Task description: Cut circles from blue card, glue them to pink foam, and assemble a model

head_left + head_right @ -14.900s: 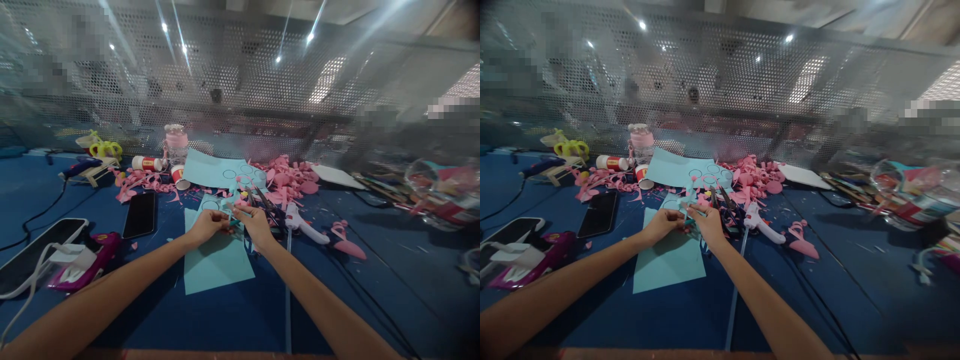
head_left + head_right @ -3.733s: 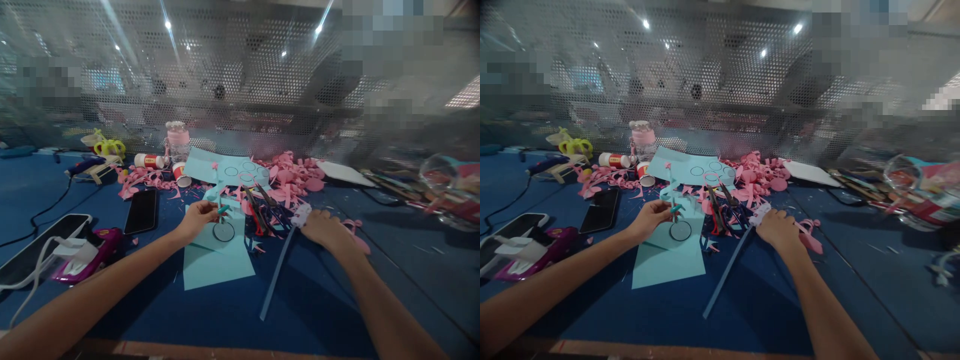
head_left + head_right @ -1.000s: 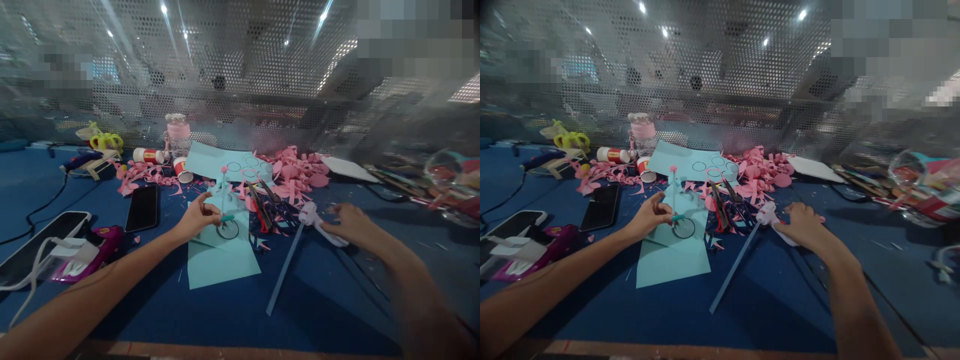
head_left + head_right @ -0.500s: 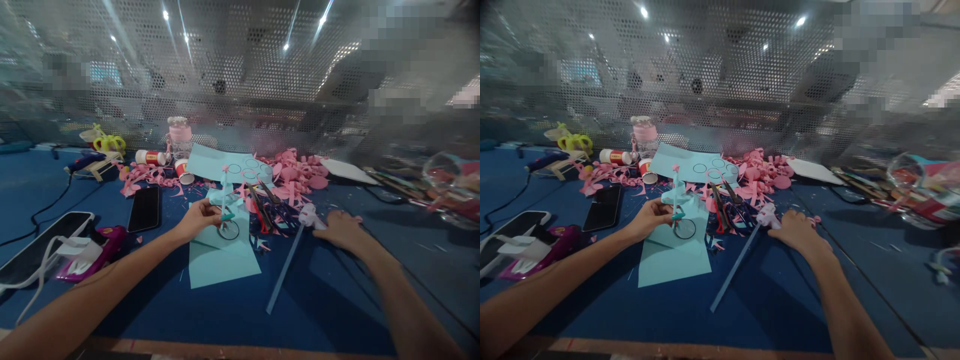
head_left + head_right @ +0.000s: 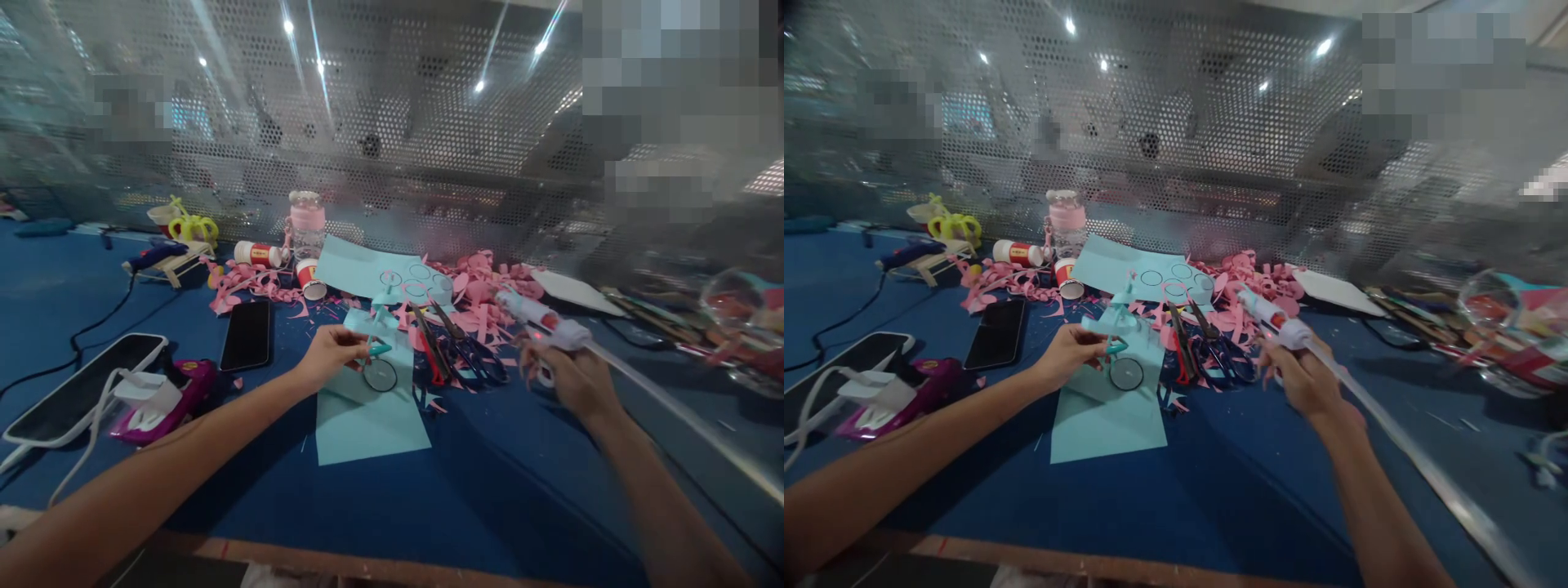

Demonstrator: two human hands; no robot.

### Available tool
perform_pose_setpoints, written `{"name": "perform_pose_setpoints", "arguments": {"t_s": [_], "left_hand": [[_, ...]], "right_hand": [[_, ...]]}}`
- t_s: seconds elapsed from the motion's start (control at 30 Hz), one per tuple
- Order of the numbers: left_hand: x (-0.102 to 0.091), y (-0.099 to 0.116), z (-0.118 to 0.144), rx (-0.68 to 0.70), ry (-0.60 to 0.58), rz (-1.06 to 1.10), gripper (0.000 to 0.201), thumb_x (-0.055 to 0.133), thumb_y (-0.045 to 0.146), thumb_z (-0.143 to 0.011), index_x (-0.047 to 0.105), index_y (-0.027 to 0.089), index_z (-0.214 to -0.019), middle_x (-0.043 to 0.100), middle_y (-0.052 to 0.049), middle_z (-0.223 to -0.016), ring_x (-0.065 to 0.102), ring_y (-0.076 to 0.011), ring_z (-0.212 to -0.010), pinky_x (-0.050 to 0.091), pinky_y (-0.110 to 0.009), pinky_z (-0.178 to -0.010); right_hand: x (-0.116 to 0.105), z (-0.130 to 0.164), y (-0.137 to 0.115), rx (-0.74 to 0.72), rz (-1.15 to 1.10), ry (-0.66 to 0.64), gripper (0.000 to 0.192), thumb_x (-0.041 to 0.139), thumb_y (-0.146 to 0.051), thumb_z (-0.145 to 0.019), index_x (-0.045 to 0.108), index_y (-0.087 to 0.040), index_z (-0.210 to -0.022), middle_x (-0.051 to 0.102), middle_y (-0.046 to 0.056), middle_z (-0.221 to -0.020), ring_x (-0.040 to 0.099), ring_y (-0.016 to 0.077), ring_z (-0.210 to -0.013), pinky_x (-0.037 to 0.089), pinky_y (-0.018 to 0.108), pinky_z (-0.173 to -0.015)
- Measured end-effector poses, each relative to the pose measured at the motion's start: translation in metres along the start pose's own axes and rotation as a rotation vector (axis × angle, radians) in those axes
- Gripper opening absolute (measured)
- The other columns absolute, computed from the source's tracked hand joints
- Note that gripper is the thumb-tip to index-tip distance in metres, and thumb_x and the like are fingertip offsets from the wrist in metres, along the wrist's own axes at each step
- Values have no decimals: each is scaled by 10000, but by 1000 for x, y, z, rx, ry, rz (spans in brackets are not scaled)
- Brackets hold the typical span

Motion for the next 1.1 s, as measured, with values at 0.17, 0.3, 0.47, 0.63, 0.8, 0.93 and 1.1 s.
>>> {"name": "perform_pose_setpoints", "arguments": {"t_s": [0.17,0.3,0.47,0.63,0.8,0.93,1.1], "left_hand": [[-1,-2,-1,7,27,40,347,820,275,-465,684,112,-740,680,-23,-649,619,-117,-540,530,-227,-508],[-1,-4,-3,7,49,53,385,829,255,-450,672,107,-769,683,-24,-660,635,-132,-578,542,-252,-552],[-1,-5,-4,1,72,52,370,834,234,-434,639,98,-718,659,-5,-597,627,-125,-540,542,-253,-544],[0,-5,-3,-20,48,59,362,832,208,-429,638,97,-715,664,-11,-600,625,-122,-534,537,-245,-536],[1,-5,-2,-26,24,57,354,826,203,-442,643,99,-726,670,-21,-619,629,-126,-542,539,-253,-541],[1,-7,-3,-16,18,54,341,821,201,-448,643,106,-724,668,-20,-619,629,-128,-546,535,-253,-537],[1,-7,-3,-24,23,53,336,820,202,-454,640,108,-722,671,-22,-623,622,-123,-530,531,-253,-539]], "right_hand": [[21,9,-46,29,-707,-107,279,612,-447,-657,563,-181,-723,537,18,-509,472,143,-401,367,282,-390],[38,11,-65,-78,-723,-260,332,610,-509,-658,578,-179,-647,519,8,-480,475,134,-407,383,268,-382],[60,16,-76,-188,-637,-376,329,598,-473,-688,558,-172,-561,498,-4,-483,426,94,-398,348,230,-371],[75,18,-67,-170,-579,-395,308,582,-469,-710,597,-163,-684,513,-7,-509,409,88,-406,325,216,-366],[80,15,-59,-164,-591,-415,301,577,-467,-719,598,-167,-712,494,-13,-516,399,89,-413,334,217,-366],[79,15,-59,-168,-571,-403,294,571,-457,-727,571,-171,-659,500,-3,-531,400,89,-425,331,219,-371],[76,16,-60,-182,-535,-408,284,574,-443,-715,587,-167,-646,494,-3,-516,410,96,-426,324,224,-374]]}}
Point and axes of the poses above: each hand's wrist, its own z-axis away from the middle knuckle, its own x-axis out of the palm, y = z × x, the point moved 1 cm from there along -z, towards the middle knuckle
